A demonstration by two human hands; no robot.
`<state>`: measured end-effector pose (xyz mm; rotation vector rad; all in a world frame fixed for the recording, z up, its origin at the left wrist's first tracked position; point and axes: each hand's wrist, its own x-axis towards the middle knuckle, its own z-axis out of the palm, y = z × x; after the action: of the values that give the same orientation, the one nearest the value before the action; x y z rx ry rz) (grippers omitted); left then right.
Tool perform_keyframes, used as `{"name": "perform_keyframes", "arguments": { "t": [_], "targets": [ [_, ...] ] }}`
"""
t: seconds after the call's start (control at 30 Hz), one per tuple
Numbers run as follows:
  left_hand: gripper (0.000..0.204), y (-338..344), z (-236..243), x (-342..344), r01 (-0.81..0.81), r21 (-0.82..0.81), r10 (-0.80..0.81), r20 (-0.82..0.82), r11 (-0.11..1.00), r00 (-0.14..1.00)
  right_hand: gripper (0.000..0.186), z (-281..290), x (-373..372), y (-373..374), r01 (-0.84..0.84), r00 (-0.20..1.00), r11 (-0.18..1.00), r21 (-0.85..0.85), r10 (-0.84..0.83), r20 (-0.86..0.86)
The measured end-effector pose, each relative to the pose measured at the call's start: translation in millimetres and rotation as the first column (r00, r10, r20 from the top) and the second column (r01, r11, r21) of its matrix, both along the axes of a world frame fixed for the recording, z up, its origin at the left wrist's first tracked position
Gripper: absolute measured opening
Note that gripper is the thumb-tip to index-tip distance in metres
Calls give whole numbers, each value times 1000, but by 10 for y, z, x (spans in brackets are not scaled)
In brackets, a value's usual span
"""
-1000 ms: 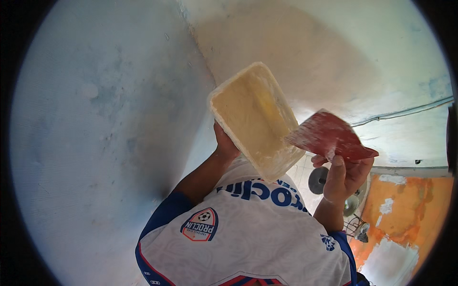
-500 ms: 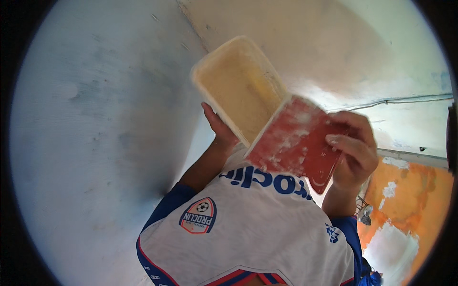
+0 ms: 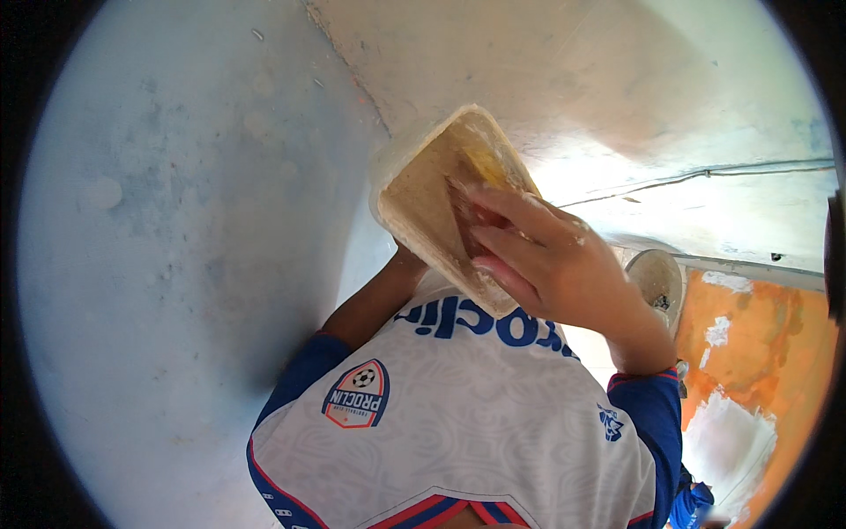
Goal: The person applies plaster to a wall using a putty knife, dipping the tool into a container of plaster between applications.
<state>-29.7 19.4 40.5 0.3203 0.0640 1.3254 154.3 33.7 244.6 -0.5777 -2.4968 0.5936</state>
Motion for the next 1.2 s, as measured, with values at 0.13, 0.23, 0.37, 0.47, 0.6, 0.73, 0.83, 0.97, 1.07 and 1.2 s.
{"name": "perform_keyframes", "arguments": {
  "t": [0.13,0.23,0.37,0.47,0.6,0.73,0.83,0.97,1.07,1.2],
  "targets": [
    [94,10,29,49,53,-11,-53,5,999,999,53,-236,-193,-104,128,967,964,-232,-173,-185],
    [92,24,21,40,65,-18,-65,7,998,998,54,-196,-217,-148,274,947,900,-338,-314,-68],
    [89,18,-14,26,49,-37,-49,3,998,999,44,-174,-229,-101,301,953,885,-355,-271,133],
    [87,-3,-64,-4,31,-57,-31,6,998,1000,40,-153,-238,-72,250,968,901,-355,-227,107],
    [85,-36,-122,-36,3,-78,-3,10,997,1000,40,-126,-240,-85,287,957,904,-318,-285,54],
    [82,-67,-157,-45,-8,-99,10,14,995,1000,45,-217,-276,-67,317,948,921,-227,-310,66],
    [81,-82,-160,-57,-10,-105,12,17,994,1000,44,-249,-284,-68,319,947,921,-223,-304,100],
    [78,-94,-169,-69,-6,-109,8,21,994,1000,43,-252,-252,-57,287,957,909,-303,-259,130],
    [77,-107,-156,-81,1,-110,1,20,994,1000,41,-234,-236,-71,267,964,890,-370,-241,115],
    [75,-117,-140,-87,9,-102,-7,19,995,1000,43,-318,-220,-105,227,970,904,-362,-244,1]
  ]
}}
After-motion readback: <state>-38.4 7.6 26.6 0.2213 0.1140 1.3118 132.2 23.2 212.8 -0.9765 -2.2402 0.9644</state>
